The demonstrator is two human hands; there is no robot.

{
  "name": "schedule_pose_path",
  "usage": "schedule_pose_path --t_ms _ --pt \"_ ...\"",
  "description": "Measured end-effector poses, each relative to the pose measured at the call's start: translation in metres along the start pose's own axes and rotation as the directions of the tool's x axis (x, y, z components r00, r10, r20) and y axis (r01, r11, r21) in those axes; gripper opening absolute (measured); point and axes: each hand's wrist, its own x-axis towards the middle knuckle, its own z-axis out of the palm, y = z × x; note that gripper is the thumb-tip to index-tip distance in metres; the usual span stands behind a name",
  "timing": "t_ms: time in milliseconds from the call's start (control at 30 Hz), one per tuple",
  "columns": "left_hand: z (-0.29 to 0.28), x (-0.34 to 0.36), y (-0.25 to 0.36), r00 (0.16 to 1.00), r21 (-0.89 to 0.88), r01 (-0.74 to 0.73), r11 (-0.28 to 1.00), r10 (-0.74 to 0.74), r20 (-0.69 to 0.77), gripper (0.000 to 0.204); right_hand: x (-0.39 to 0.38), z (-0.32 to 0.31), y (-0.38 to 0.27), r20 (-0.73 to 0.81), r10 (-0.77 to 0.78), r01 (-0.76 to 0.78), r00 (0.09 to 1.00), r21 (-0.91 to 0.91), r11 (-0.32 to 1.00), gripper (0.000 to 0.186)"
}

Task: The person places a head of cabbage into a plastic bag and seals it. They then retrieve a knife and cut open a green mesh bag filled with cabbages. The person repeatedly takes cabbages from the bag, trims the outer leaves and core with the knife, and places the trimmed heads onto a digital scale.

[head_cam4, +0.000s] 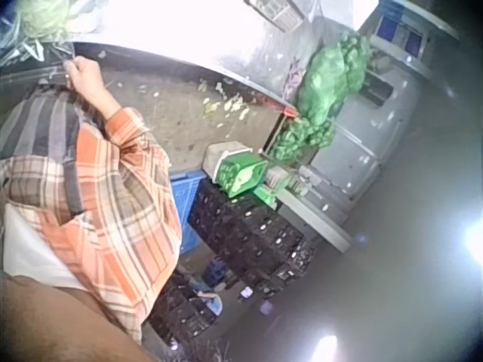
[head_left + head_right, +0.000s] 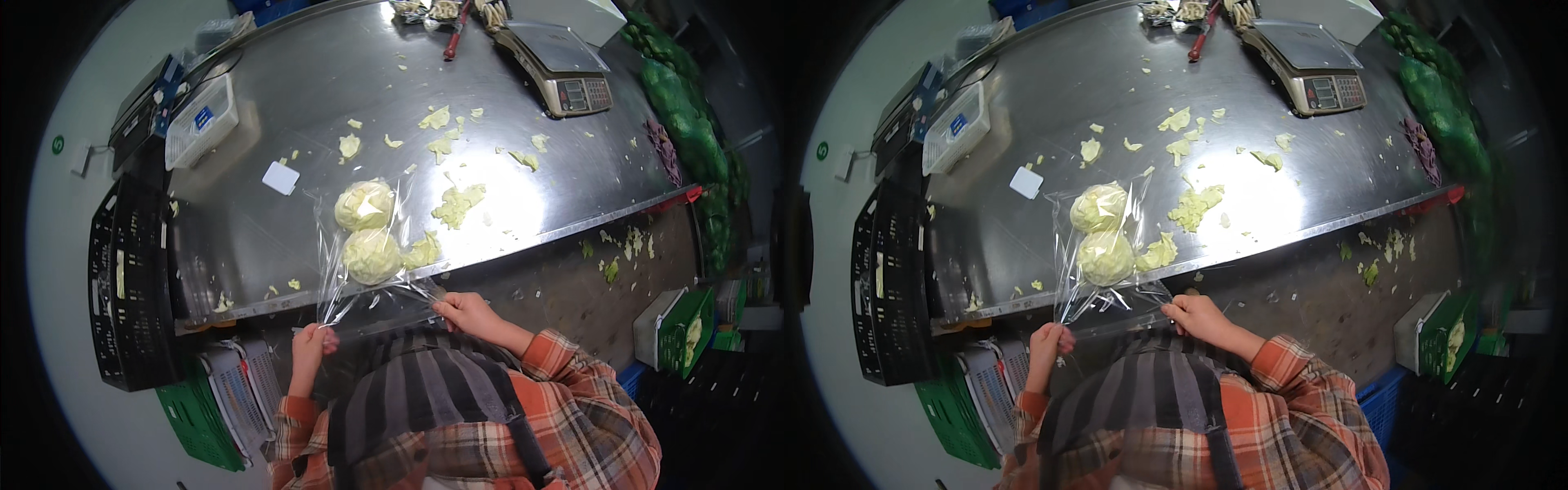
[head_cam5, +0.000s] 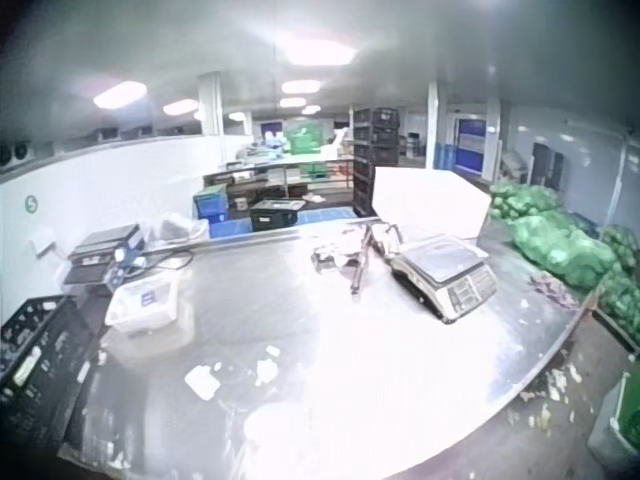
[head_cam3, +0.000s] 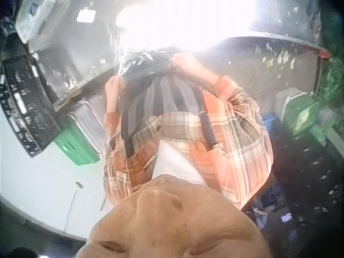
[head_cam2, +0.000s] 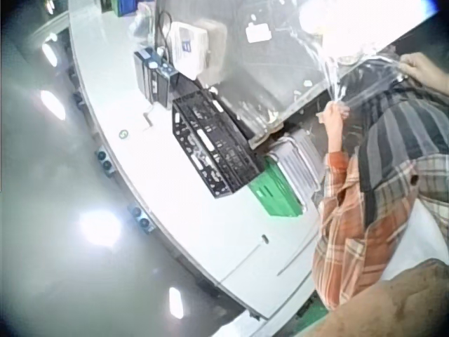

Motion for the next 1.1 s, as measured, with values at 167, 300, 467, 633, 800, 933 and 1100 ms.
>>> schedule_pose_path --t_ms 167,300,467,633,800,933,1100 --pt "0.019 -0.006 0.023 0.993 -0.472 0.033 0.881 0.026 0.118 0.027 -0.020 0.008 0.019 -0.224 0.123 -0.076 0.967 0.207 0.975 0.025" --pt "0.018 -0.010 0.011 0.980 -0.505 0.050 0.862 0.056 0.193 0.031 -0.014 0.034 -0.013 -0.457 -0.622 0.277 0.636 -0.617 0.737 0.012" --pt "0.011 0.006 -0.006 0.956 -0.523 0.084 0.848 0.079 0.282 0.024 0.033 0.142 -0.072 0.154 -0.762 0.630 0.629 -0.676 0.383 0.020" --pt "0.012 -0.009 0.013 0.959 -0.392 0.037 0.919 0.078 0.273 0.023 0.039 0.146 -0.058 0.397 -0.643 0.657 0.655 -0.719 0.225 0.015" --pt "-0.008 0.003 0.009 0.936 -0.360 0.030 0.933 0.101 0.338 0.028 -0.072 0.063 0.056 0.279 -0.245 0.352 0.928 -0.872 0.340 0.009" --pt "-0.011 0.001 0.010 0.951 -0.350 0.014 0.937 0.096 0.295 0.027 -0.052 0.105 0.023 0.137 -0.552 0.436 0.823 -0.775 0.457 0.011" --pt "-0.010 0.017 -0.012 0.953 -0.360 0.006 0.933 0.104 0.283 0.024 0.036 0.167 -0.054 0.067 -0.797 0.600 0.601 -0.696 0.394 0.017"
